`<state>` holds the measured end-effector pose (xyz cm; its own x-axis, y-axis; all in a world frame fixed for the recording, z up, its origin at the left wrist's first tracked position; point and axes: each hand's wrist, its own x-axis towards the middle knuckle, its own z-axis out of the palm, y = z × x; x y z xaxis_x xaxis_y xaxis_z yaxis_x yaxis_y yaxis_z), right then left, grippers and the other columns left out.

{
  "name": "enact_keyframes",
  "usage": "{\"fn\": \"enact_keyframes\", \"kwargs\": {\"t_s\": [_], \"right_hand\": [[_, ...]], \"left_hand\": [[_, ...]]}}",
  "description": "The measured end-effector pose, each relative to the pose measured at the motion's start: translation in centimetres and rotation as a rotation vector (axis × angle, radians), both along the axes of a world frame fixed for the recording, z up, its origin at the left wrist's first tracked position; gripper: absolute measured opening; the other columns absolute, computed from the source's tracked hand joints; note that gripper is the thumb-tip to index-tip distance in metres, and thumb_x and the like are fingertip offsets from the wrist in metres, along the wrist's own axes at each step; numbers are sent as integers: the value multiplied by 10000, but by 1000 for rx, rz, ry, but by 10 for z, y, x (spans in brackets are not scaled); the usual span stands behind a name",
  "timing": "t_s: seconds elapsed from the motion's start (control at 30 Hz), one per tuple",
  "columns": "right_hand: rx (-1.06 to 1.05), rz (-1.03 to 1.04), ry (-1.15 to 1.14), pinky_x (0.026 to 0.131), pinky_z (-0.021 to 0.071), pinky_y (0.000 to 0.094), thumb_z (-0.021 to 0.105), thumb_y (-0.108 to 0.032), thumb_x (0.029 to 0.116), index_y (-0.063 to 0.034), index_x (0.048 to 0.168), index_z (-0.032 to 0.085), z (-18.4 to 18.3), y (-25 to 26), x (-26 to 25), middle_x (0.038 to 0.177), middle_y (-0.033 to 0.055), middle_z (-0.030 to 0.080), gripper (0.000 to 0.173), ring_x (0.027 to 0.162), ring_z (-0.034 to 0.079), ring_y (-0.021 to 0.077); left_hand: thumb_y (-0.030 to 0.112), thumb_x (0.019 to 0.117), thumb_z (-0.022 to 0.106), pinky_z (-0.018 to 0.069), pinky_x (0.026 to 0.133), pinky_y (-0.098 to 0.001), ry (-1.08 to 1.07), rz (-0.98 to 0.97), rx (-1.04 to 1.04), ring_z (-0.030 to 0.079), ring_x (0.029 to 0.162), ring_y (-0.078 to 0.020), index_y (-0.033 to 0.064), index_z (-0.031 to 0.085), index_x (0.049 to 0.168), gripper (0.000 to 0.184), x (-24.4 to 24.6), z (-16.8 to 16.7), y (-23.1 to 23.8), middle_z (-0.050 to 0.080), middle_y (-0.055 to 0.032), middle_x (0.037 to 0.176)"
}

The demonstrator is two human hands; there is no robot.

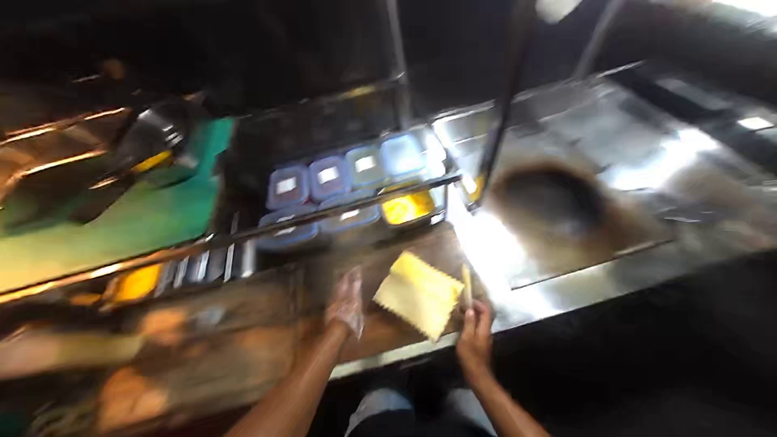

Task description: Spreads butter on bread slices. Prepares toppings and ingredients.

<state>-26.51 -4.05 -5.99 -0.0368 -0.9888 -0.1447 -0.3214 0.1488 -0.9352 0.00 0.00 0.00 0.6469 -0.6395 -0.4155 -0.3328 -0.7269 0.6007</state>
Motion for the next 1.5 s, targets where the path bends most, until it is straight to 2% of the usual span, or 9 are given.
{"fn": "enact_keyframes", "kwargs": {"t_s": [0.2, 0.37, 0.47, 0.63, 0.8, 1.07, 1.23, 1.37, 1.5], "right_hand": [[180, 163, -44, 923, 558, 573, 366, -308, 1113, -98, 1449, 458, 0, -32, 67, 1300, 171, 631, 407, 1119, 665, 309], [-33, 405, 237, 683, 588, 580, 367, -302, 1107, -109, 1415, 503, 34, -85, 65, 1023, 154, 706, 388, 820, 704, 319], [-34, 597, 550, 729, 596, 588, 522, -213, 1029, -102, 1349, 590, 63, -66, 71, 1001, 152, 723, 346, 829, 720, 333], [16, 676, 849, 615, 578, 589, 488, -228, 1048, -170, 1509, 457, 64, -28, 127, 1236, 239, 611, 466, 802, 692, 412], [167, 770, 770, 828, 591, 524, 447, -221, 1040, -157, 1476, 536, 78, 15, 150, 1254, 167, 664, 450, 983, 714, 327], [145, 826, 808, 797, 595, 530, 430, -225, 1034, -169, 1450, 561, 83, 20, 158, 1228, 143, 679, 440, 949, 720, 307], [-76, 671, 1013, 845, 555, 653, 417, -242, 1086, -116, 1446, 562, 113, -150, 170, 1268, 225, 670, 407, 1066, 693, 426], [-75, 918, 1268, 983, 414, 758, 644, -308, 959, -66, 1236, 701, 65, -264, 188, 1269, 248, 665, 372, 1221, 593, 473], [-182, 1062, 1060, 935, 494, 633, 704, -195, 929, 29, 1030, 696, 64, -297, 198, 1091, 254, 694, 246, 1076, 661, 418]], "left_hand": [[396, 1112, 361, 361, 1183, -542, 2, -54, 160, 486, 1414, -292, 166, 494, 1527, 492, -24, -19, 31, 538, -108, 1516], [296, 1101, 418, 481, 1134, -388, 474, 225, -298, 561, 1353, -210, 37, 498, 1494, 478, -49, -16, 102, 566, -117, 1485], [335, 1099, 421, 502, 1096, -425, 256, 267, -257, 613, 1274, -216, 72, 571, 1433, 451, -7, -11, 72, 637, -112, 1385], [263, 1122, 355, 354, 1187, -533, -85, -261, 241, 425, 1465, -268, 280, 363, 1597, 476, 40, -26, 25, 409, -15, 1623], [412, 1117, 325, 398, 1168, -499, 135, -162, 77, 522, 1382, -247, 214, 534, 1496, 476, 45, -27, 46, 570, -68, 1483], [435, 1101, 382, 525, 1069, -374, 543, 108, -233, 620, 1255, -135, 178, 619, 1406, 464, 49, -55, 74, 651, -8, 1379], [336, 1106, 419, 556, 1024, -350, 615, 221, -375, 666, 1198, -154, 106, 606, 1403, 420, 57, -58, 109, 691, -31, 1322], [316, 1090, 472, 569, 1008, -348, 541, 306, -353, 679, 1175, -160, 114, 612, 1401, 396, 62, -51, 140, 703, -36, 1301], [316, 1062, 535, 591, 969, -354, 458, 378, -357, 701, 1122, -163, 130, 656, 1356, 368, 70, -50, 159, 727, -31, 1244]]}}
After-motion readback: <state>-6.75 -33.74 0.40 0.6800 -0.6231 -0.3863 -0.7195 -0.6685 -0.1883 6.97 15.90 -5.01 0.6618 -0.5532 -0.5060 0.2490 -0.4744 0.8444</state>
